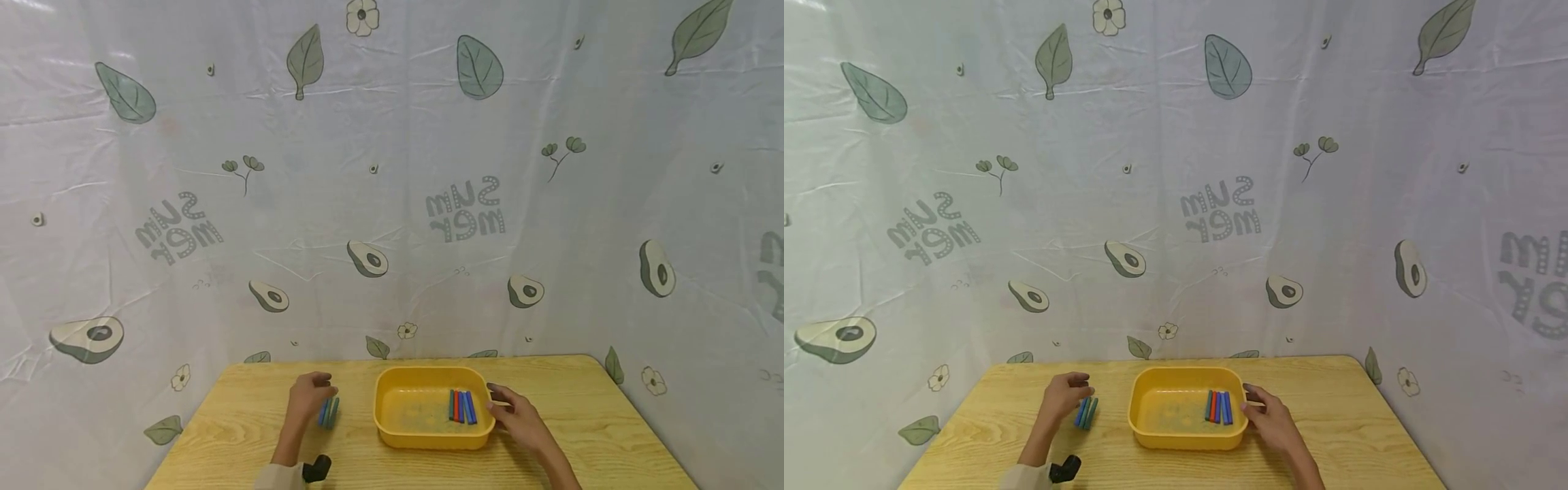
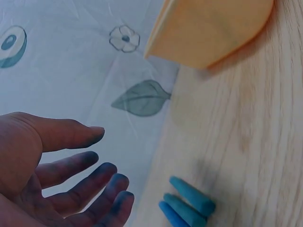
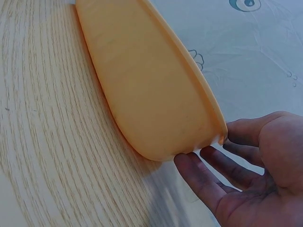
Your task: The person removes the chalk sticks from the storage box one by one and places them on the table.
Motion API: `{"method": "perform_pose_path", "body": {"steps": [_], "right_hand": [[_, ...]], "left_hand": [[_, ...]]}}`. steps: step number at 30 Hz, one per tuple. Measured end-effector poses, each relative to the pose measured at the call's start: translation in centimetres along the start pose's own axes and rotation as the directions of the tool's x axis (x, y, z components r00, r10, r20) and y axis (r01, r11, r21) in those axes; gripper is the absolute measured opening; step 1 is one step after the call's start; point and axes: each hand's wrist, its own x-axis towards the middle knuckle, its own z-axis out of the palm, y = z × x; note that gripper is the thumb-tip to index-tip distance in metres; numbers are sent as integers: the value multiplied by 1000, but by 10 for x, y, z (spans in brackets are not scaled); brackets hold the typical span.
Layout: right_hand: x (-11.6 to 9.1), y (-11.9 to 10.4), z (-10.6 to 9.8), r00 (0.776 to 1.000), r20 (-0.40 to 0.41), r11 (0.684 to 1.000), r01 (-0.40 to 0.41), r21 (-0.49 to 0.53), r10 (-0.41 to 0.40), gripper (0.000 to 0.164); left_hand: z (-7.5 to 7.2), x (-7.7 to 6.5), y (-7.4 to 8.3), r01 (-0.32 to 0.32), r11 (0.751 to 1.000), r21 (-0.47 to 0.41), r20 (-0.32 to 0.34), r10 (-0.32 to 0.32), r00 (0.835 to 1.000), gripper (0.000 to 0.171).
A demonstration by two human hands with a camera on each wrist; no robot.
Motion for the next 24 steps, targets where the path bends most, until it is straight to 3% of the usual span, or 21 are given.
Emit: {"method": "perform_pose_path", "body": {"steps": [15, 24], "right_hand": [[-4, 2, 3, 1000, 5, 1000, -7, 21, 6, 59], [-11, -1, 8, 1000, -20, 1000, -2, 10, 2, 58]], "left_hand": [[25, 4, 40, -125, 992, -9, 53, 125, 991, 42], [42, 2, 60, -151, 987, -53, 95, 156, 983, 42]]}}
